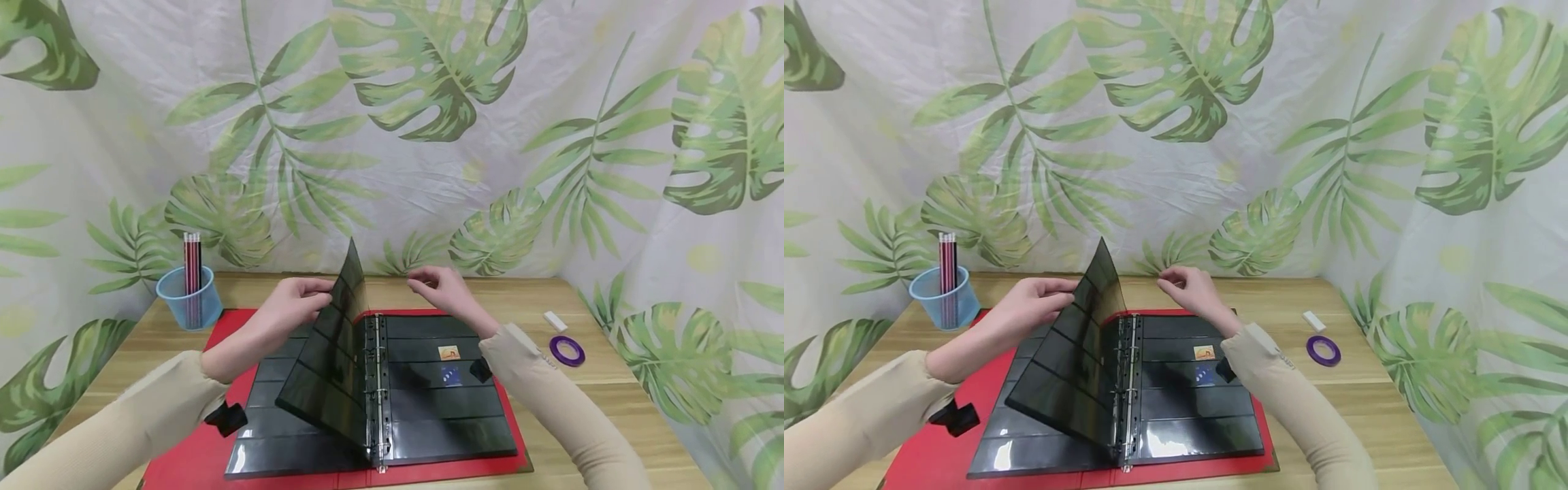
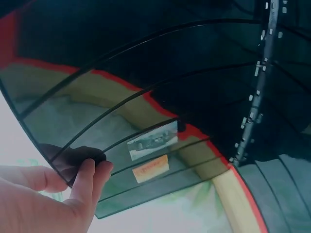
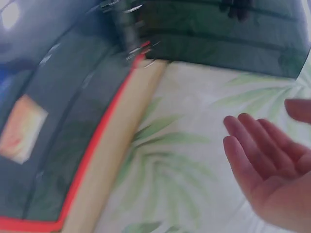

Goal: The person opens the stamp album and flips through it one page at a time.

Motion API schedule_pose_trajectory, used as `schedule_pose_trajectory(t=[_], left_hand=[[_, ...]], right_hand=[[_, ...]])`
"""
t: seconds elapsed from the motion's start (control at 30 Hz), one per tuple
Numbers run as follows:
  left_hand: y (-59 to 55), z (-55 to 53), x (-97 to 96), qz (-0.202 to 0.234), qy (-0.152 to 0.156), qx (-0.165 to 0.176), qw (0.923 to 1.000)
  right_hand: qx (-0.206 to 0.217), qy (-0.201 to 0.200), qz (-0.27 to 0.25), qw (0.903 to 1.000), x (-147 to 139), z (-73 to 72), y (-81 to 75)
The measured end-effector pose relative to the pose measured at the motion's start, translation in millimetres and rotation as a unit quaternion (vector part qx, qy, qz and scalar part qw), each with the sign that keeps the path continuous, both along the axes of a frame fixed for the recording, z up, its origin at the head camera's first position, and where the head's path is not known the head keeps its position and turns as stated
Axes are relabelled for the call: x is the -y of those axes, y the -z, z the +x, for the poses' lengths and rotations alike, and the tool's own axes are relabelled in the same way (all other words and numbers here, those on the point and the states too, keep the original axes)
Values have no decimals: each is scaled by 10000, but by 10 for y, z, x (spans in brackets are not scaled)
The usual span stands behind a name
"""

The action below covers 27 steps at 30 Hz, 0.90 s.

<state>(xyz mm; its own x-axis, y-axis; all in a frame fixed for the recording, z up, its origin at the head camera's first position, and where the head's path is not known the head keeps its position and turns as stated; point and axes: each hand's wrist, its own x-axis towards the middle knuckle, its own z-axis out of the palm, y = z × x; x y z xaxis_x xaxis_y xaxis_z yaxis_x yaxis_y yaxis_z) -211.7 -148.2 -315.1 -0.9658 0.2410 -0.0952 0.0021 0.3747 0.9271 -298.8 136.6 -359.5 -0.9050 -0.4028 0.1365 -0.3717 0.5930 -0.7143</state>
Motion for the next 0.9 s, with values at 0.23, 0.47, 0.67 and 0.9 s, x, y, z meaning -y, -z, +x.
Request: schedule_pose_trajectory(t=[0.23,0.47,0.67,0.9], left_hand=[[168,67,377,12,-142,311,9994],[487,129,742,550,-358,571,9962],[782,135,956,1220,-429,854,9879],[1034,152,1100,1352,-687,1117,9821]], right_hand=[[-32,-292,377,9989,-375,16,399],[153,-441,552,9974,-724,-12,793],[304,-353,873,9951,-1002,-36,1042],[167,-438,1367,9895,-1165,-74,1211]])
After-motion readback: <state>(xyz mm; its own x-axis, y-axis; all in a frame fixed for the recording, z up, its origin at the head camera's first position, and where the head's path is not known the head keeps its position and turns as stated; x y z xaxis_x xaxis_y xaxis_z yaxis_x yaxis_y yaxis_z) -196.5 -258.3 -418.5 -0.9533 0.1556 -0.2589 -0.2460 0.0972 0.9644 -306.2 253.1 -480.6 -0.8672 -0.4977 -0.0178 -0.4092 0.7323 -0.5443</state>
